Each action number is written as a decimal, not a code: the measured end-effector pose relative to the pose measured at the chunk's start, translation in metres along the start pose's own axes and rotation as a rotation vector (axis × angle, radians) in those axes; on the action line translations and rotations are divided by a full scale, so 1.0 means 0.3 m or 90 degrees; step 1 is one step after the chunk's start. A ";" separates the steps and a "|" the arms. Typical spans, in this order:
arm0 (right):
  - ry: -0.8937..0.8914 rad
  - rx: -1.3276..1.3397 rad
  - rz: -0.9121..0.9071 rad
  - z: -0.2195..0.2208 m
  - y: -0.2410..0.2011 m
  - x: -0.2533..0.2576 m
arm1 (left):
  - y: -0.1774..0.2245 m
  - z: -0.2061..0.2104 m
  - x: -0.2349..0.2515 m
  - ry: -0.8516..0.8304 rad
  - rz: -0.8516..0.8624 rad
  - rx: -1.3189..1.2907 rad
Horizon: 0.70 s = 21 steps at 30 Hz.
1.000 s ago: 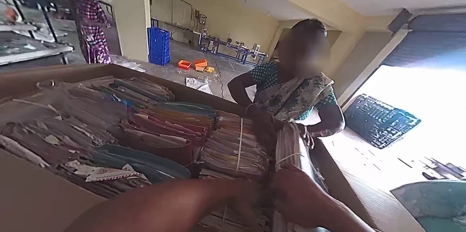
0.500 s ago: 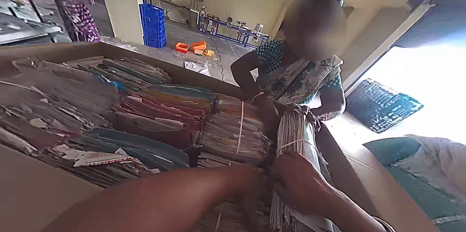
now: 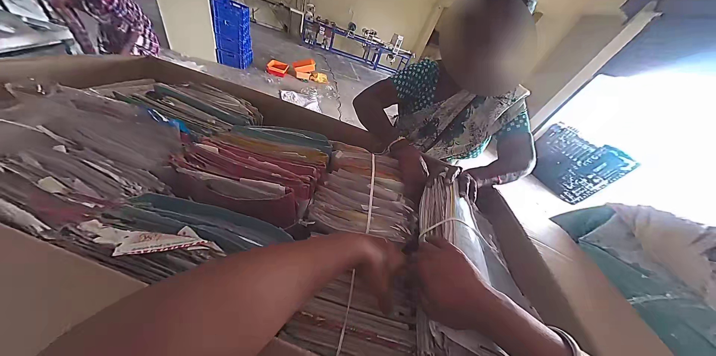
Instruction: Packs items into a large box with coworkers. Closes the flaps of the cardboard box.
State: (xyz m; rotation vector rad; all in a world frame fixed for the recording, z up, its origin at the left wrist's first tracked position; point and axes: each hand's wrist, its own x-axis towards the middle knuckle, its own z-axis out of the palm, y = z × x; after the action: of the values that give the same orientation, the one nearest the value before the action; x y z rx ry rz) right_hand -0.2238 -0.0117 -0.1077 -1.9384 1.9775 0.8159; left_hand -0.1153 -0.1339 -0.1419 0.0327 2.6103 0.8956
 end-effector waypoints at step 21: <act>0.046 0.142 0.137 0.000 -0.053 0.001 | -0.030 0.095 0.072 0.055 -0.053 -0.040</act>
State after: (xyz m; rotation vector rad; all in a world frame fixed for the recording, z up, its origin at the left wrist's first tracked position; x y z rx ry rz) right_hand -0.2084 -0.0112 -0.1113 -1.6733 2.2426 0.5501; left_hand -0.1242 -0.1212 -0.1755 -0.1328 2.6390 0.9696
